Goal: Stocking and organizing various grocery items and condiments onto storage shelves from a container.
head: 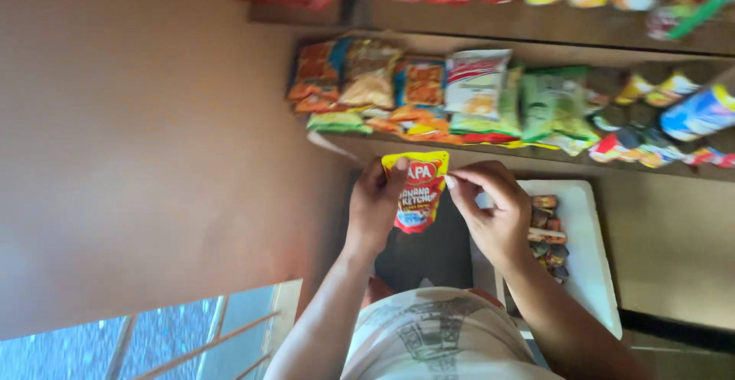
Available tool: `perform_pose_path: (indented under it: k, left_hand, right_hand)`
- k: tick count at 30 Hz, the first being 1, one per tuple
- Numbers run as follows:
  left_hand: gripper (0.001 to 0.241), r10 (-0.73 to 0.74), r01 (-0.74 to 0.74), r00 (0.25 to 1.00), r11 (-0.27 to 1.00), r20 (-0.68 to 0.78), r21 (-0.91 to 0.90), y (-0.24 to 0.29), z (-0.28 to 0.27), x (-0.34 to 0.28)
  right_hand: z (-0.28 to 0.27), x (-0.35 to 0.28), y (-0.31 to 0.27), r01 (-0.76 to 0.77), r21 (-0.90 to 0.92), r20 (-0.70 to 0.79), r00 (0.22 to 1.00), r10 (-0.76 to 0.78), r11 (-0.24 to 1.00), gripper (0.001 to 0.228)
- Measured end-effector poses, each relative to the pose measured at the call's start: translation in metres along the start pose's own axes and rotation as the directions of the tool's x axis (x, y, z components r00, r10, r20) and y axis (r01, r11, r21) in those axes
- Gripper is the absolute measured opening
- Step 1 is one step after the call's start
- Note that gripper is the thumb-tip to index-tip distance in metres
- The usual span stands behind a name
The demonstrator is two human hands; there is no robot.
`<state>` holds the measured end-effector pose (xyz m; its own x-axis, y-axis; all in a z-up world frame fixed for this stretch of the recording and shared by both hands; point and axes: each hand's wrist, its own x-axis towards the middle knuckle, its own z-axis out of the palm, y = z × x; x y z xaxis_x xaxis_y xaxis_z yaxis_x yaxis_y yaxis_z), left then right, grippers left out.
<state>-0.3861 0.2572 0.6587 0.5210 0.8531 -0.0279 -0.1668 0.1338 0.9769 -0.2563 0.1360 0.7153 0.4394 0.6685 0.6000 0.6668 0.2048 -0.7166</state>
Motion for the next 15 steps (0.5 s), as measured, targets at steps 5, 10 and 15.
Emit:
perform_pose_path:
  k: [5,10,15]
  left_hand:
    - [0.030,0.087,-0.094,0.993,0.990,0.074,0.108,0.039,0.059,-0.039]
    - [0.027,0.128,-0.141,0.987,0.981,0.098,0.136,0.063,0.103,-0.066]
    - [0.024,0.194,-0.215,0.974,0.952,0.114,0.219,0.087,0.127,-0.090]
  right_hand:
    - [-0.061,-0.011,-0.024,0.173,-0.234,-0.135,0.969,-0.209,0.957,0.022]
    - [-0.108,-0.021,-0.026,0.356,-0.512,-0.103,0.878,-0.468,0.781,0.028]
    - [-0.124,-0.036,-0.031,0.337,-0.645,-0.122,0.841,-0.528,0.686,0.027]
